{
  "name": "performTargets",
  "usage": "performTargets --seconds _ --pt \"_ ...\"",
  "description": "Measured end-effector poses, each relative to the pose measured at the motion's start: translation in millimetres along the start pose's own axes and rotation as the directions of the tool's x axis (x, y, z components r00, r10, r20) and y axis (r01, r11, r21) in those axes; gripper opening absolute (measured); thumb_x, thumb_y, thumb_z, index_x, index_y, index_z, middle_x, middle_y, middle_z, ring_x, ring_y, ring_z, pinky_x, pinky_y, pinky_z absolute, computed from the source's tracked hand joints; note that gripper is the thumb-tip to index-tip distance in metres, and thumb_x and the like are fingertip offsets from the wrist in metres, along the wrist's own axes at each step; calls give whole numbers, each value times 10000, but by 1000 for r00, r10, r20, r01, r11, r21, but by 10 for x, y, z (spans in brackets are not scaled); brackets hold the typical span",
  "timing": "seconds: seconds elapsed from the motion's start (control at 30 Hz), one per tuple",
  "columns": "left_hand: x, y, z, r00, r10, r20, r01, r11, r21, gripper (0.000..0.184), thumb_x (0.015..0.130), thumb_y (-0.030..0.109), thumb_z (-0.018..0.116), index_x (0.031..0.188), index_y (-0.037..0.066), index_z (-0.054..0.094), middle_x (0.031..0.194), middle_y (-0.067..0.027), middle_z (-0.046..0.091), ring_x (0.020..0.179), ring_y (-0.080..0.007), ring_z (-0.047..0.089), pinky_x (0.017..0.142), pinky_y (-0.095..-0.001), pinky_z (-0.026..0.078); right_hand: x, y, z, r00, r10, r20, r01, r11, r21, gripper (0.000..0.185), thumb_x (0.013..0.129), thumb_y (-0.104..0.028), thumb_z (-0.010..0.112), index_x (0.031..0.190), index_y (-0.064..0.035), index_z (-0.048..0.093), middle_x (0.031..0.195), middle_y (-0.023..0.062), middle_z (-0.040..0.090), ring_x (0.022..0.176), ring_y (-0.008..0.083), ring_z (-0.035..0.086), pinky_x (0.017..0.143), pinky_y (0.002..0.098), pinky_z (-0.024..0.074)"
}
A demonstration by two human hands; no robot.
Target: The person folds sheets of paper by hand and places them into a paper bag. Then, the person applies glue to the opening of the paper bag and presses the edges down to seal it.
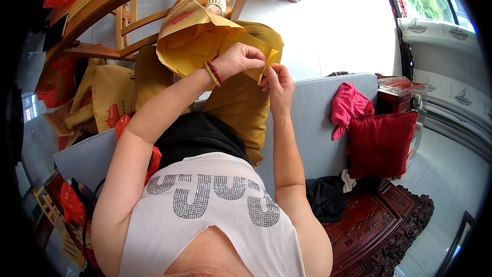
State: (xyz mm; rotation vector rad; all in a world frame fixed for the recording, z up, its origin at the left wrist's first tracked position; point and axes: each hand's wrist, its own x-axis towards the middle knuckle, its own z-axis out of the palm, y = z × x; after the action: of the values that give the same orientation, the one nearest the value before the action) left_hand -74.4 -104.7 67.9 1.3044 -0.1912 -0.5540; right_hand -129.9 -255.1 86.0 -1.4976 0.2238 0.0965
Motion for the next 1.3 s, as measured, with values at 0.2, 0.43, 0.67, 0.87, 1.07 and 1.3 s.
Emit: performTargets --seconds 0.2,0.43,0.67,0.87,1.07,1.3 --pt "-11 16 12 1000 7 2 -7 999 38 147 754 105 619 836 -8 663 750 -36 649 706 -82 567 703 -223 456 -13 -12 12 999 -38 -30 37 998 -40 139 882 -139 533 868 -4 562 663 14 561 547 57 514 503 176 419" --pt "-15 18 18 1000 -5 11 4 1000 31 159 739 112 632 844 -3 668 764 -40 656 711 -84 571 711 -224 455 21 25 2 993 -90 -75 85 994 -73 140 886 -124 525 866 6 572 670 10 563 555 55 520 507 180 432" --pt "2 4 10 999 -38 35 36 998 42 144 777 97 615 870 -2 662 797 -23 643 762 -71 568 752 -209 446 44 105 -26 971 -188 -145 172 978 -118 122 875 -78 532 960 4 560 740 12 573 618 48 518 548 183 442" --pt "8 -23 24 1000 8 1 -8 1000 16 132 748 97 618 819 -7 658 739 -32 648 686 -81 566 680 -228 460 8 25 83 929 -314 -196 301 949 -98 137 865 -30 517 997 -23 553 758 14 569 636 45 510 564 182 440" --pt "12 -6 30 1000 -4 29 3 998 63 131 792 114 600 854 2 623 801 -6 616 759 -62 541 729 -209 432 64 154 -47 935 -335 -117 291 912 -289 44 842 -41 545 825 -9 570 710 -5 533 615 42 478 546 178 407" --pt "-1 -14 -8 999 26 41 -31 995 100 125 801 113 578 846 -2 600 765 6 587 744 -55 526 707 -204 429 112 91 -34 958 -257 -126 203 920 -334 126 843 -110 574 798 6 553 682 -13 508 608 35 445 538 185 376"
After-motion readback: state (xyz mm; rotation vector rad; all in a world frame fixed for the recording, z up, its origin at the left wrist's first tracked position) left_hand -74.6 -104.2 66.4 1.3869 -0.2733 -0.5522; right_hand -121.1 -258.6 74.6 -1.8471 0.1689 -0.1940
